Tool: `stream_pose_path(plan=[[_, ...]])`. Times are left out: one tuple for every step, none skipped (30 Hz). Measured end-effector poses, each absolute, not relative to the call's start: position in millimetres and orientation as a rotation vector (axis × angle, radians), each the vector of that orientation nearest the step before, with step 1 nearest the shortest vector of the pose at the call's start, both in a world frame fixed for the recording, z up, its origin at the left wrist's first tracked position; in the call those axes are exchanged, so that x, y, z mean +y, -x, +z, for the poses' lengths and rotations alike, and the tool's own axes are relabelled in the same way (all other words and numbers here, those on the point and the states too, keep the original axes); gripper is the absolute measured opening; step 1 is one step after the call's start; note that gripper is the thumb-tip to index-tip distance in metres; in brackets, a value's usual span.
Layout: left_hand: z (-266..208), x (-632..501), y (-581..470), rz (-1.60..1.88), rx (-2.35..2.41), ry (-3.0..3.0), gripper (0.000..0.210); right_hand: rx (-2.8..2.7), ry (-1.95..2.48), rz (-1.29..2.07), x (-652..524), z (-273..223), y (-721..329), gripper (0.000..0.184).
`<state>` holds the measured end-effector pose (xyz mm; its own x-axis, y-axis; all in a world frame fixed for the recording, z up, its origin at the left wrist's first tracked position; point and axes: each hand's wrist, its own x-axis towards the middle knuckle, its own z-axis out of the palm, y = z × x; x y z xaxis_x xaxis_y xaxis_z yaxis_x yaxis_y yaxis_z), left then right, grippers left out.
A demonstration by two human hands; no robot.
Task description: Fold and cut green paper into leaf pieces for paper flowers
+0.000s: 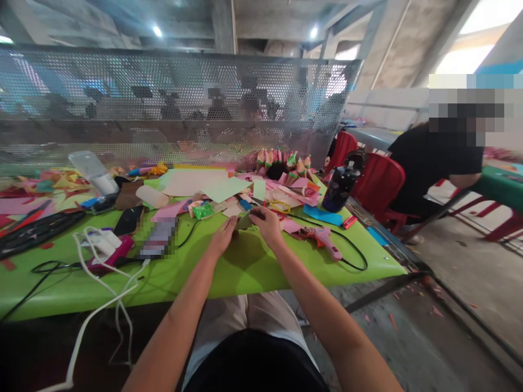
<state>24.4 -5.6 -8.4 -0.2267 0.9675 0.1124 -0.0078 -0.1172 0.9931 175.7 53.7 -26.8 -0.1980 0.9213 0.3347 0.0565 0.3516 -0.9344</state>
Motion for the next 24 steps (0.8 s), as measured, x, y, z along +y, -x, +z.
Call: stream_pose_path(plan=[[-9.1,-4.4,-23.8,1.457,1.298,-1.178,0.017,-1.548,0.902,1.037,52.5,-26.6,-176.0,0.038],[-9.9,-3.1,-23.1,1.432,1.290,-1.204,0.018,-1.540,0.893,1.046,51.2,-26.5,-175.8,0.038],[-10.9,-2.0,-22.6,1.404,1.281,-1.228,0.018,-1.533,0.883,1.053,50.1,-26.3,-175.3,0.038],[-12.0,-1.1,-22.2,1.381,1.271,-1.240,0.019,-1.528,0.873,1.058,49.0,-26.1,-174.5,0.039],[-13.2,-0.4,-21.8,1.359,1.262,-1.245,0.020,-1.524,0.863,1.063,48.2,-25.9,-173.6,0.041],[-14.3,0.1,-21.7,1.340,1.253,-1.247,0.022,-1.521,0.855,1.068,47.4,-25.5,-172.8,0.043],[-15.4,0.4,-21.6,1.323,1.244,-1.246,0.024,-1.519,0.849,1.071,46.6,-24.9,-172.1,0.045],[-16.4,0.7,-21.6,1.310,1.234,-1.243,0.026,-1.518,0.845,1.074,45.8,-24.2,-171.6,0.046],[-17.3,0.9,-21.7,1.300,1.225,-1.239,0.028,-1.518,0.844,1.076,45.0,-23.1,-171.5,0.046],[-18.1,1.1,-21.7,1.292,1.217,-1.233,0.030,-1.519,0.843,1.077,44.0,-21.9,-171.6,0.046],[-18.9,1.4,-21.7,1.286,1.209,-1.227,0.031,-1.521,0.845,1.078,42.9,-20.5,-172.0,0.046],[-19.5,1.7,-21.5,1.281,1.202,-1.220,0.032,-1.523,0.846,1.077,41.8,-19.1,-172.5,0.046],[-20.1,2.1,-21.3,1.278,1.196,-1.212,0.033,-1.525,0.848,1.077,40.8,-17.7,-173.0,0.045],[-20.5,2.6,-21.1,1.275,1.191,-1.205,0.034,-1.528,0.850,1.076,39.9,-16.6,-173.5,0.045],[-20.9,3.1,-20.8,1.272,1.187,-1.199,0.034,-1.529,0.852,1.076,39.3,-15.7,-173.9,0.045],[-21.1,3.4,-20.5,1.272,1.184,-1.194,0.034,-1.531,0.856,1.075,39.1,-15.1,-174.2,0.045],[-21.3,3.7,-20.4,1.271,1.183,-1.191,0.033,-1.532,0.863,1.072,39.2,-15.0,-174.4,0.046],[-21.3,3.9,-20.5,1.270,1.184,-1.191,0.032,-1.531,0.871,1.069,39.6,-15.2,-174.5,0.046],[-21.2,3.9,-20.7,1.269,1.185,-1.192,0.031,-1.529,0.880,1.066,40.4,-15.8,-174.6,0.047],[-21.0,3.7,-21.1,1.265,1.187,-1.196,0.030,-1.525,0.890,1.062,41.5,-16.6,-174.7,0.046],[-20.6,3.4,-21.5,1.260,1.190,-1.203,0.029,-1.519,0.901,1.058,42.8,-17.5,-174.9,0.044],[-20.0,2.9,-21.9,1.253,1.192,-1.211,0.029,-1.510,0.911,1.054,44.2,-18.5,-175.2,0.040],[-19.1,2.3,-22.3,1.246,1.196,-1.223,0.029,-1.500,0.920,1.050,45.5,-19.4,-175.5,0.036],[-18.2,1.5,-22.4,1.239,1.201,-1.237,0.030,-1.487,0.928,1.047,46.7,-20.0,-175.9,0.034]])
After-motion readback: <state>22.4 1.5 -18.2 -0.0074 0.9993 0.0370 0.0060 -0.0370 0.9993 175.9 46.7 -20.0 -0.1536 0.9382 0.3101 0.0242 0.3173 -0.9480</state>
